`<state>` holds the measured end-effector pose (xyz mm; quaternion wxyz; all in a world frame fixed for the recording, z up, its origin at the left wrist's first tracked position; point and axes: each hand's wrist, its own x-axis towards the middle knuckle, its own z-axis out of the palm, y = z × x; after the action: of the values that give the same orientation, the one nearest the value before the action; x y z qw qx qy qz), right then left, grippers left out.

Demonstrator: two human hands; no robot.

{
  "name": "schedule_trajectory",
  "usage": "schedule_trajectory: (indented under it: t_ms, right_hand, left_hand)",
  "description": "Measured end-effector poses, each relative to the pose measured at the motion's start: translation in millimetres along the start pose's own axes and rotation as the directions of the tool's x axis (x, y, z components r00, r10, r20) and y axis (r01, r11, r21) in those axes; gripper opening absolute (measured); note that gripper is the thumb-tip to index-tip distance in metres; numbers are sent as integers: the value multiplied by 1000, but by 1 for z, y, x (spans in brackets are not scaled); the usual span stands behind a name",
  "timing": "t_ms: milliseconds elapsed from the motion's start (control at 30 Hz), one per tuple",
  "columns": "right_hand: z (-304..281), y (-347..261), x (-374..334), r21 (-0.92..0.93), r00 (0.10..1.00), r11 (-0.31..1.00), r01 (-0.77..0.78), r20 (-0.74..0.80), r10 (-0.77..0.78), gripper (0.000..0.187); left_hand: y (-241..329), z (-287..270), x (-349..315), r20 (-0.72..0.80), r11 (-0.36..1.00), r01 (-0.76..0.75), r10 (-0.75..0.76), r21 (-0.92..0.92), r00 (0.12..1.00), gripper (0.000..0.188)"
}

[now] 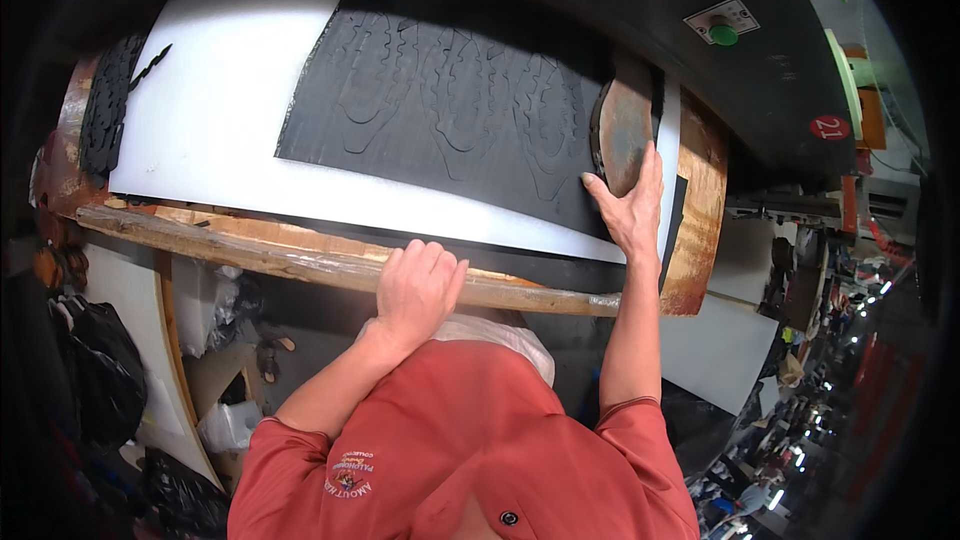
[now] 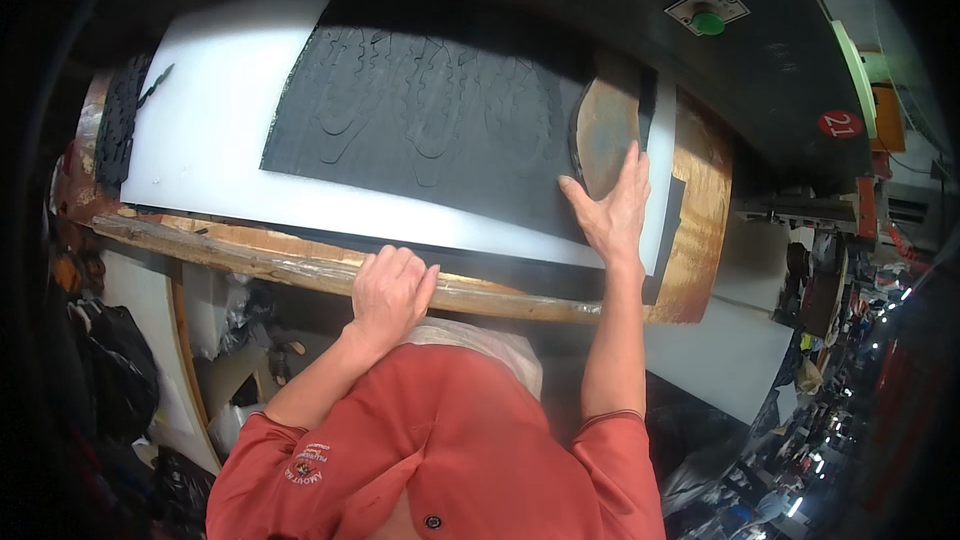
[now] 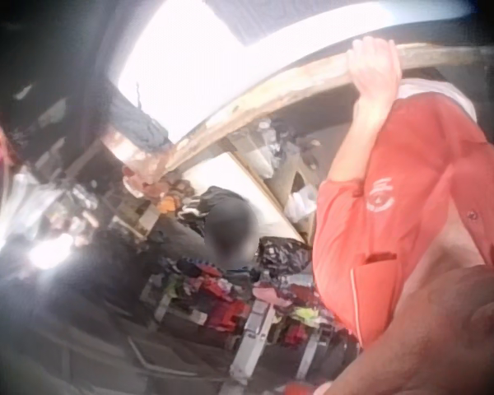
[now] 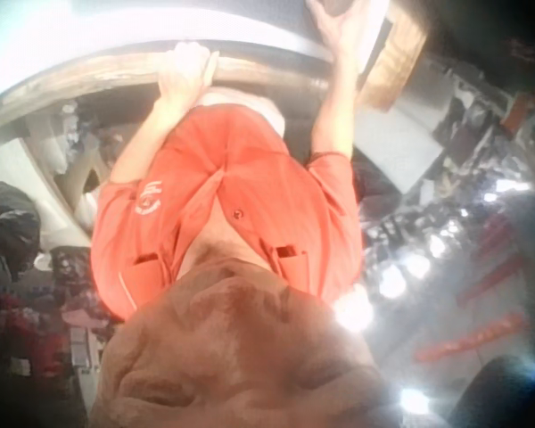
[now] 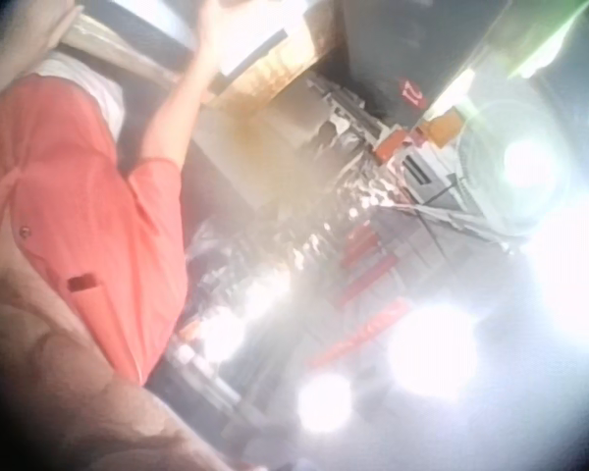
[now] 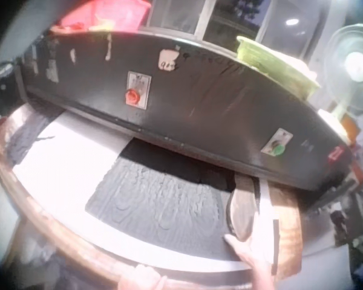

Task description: The person repeatedly peels thin black rubber strips from a larger black sheet on a workbench, then feeds the sheet through a roller machine and continues peeling. The person handles the sheet and strips by hand throughout.

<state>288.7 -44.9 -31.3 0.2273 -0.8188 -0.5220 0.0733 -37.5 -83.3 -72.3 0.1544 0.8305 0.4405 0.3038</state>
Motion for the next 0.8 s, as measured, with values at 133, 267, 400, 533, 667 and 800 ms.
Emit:
schedule_trajectory:
  t_ms: [133,267,400,533,667,800]
  right_hand:
    - [6,-3,20,-163,999,987,13,51,-5,111]
    - [4,0,33,-124,995,988,88,63,-80,105]
    - [-4,10,40,-17,995,997,71,66,-70,98]
    - [-34,35,53,652,987,750,-109,161,3,89]
    - [-67,80,49,948,973,223,-226,209,96,81]
    - [-88,145,32,818,962,542,-192,48,269,77]
  left_hand:
    - [3,-10,8,0,968,29,-30,-249,1000,23]
    - [-2,-8,45,-90,899,-118,88,-422,992,30]
    - [-3,11,88,136,984,-89,111,-157,985,68]
    - [4,16,103,274,993,-85,59,84,960,78]
    - [11,16,98,279,987,-95,55,131,959,77]
    - [13,18,93,289,989,-107,73,106,955,73]
